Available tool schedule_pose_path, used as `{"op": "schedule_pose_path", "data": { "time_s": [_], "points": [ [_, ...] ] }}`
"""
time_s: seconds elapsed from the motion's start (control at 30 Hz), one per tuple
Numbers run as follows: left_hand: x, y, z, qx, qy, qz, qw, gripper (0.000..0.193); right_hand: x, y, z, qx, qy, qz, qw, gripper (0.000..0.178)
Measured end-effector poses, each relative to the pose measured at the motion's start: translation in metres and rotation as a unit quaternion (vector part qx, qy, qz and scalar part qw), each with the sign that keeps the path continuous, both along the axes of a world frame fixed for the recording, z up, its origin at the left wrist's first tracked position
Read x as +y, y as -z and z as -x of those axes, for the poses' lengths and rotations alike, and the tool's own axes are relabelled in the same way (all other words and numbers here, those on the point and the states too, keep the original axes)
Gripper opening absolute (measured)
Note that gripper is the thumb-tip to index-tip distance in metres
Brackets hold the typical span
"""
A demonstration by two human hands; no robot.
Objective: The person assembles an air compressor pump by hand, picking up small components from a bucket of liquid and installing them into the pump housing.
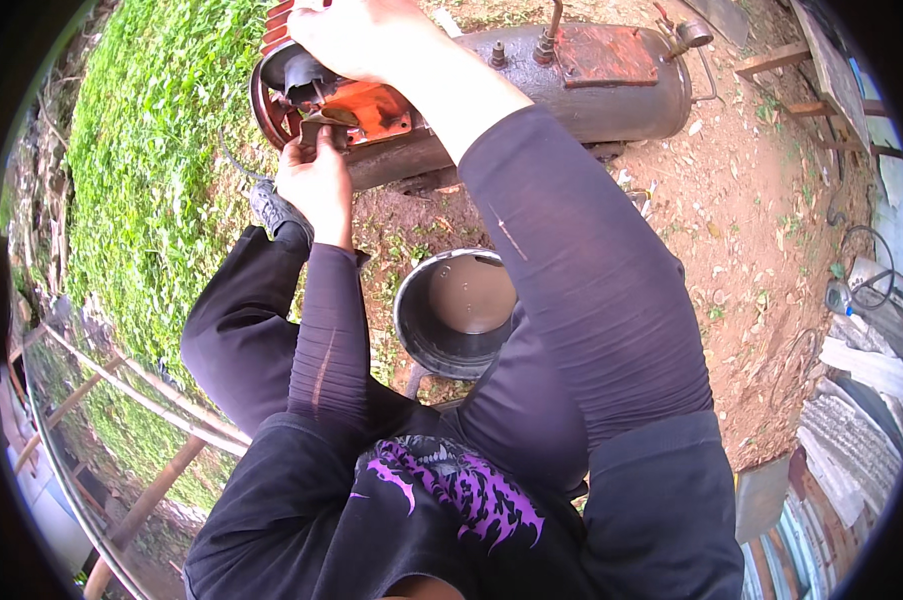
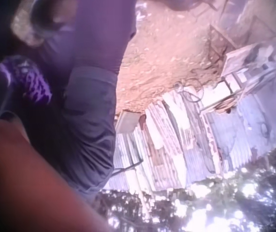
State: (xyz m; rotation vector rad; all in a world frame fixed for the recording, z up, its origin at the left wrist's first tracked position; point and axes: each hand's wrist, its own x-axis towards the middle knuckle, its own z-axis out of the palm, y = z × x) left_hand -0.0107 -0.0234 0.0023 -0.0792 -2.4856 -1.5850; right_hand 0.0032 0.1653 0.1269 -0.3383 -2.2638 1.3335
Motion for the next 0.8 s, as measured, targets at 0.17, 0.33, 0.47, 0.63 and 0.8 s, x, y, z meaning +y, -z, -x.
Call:
{"op": "schedule_pose_path", "data": {
  "time_s": [0.17,0.33,0.47,0.63,0.8],
  "points": [
    [0.011,0.006,-0.016,0.167,0.094,0.120,0.974,0.015,-0.003,0.005,0.003,0.024,-0.029,0.016,0.999,0.061],
    [-0.020,0.012,-0.033,0.115,0.168,0.211,0.956,0.011,0.012,-0.002,0.006,0.063,-0.152,0.151,0.975,0.032],
    [-0.032,0.017,-0.038,0.117,0.042,0.001,0.992,0.022,0.000,0.000,0.006,0.120,-0.058,0.044,0.990,0.018],
    [-0.006,0.034,-0.025,0.207,0.116,0.095,0.967,0.020,-0.004,-0.001,0.008,0.067,-0.081,0.131,0.986,0.029],
    [-0.018,0.016,-0.026,0.110,0.165,0.175,0.964,0.022,0.000,0.015,0.017,0.098,-0.140,0.215,0.962,0.038]
  ]
}}
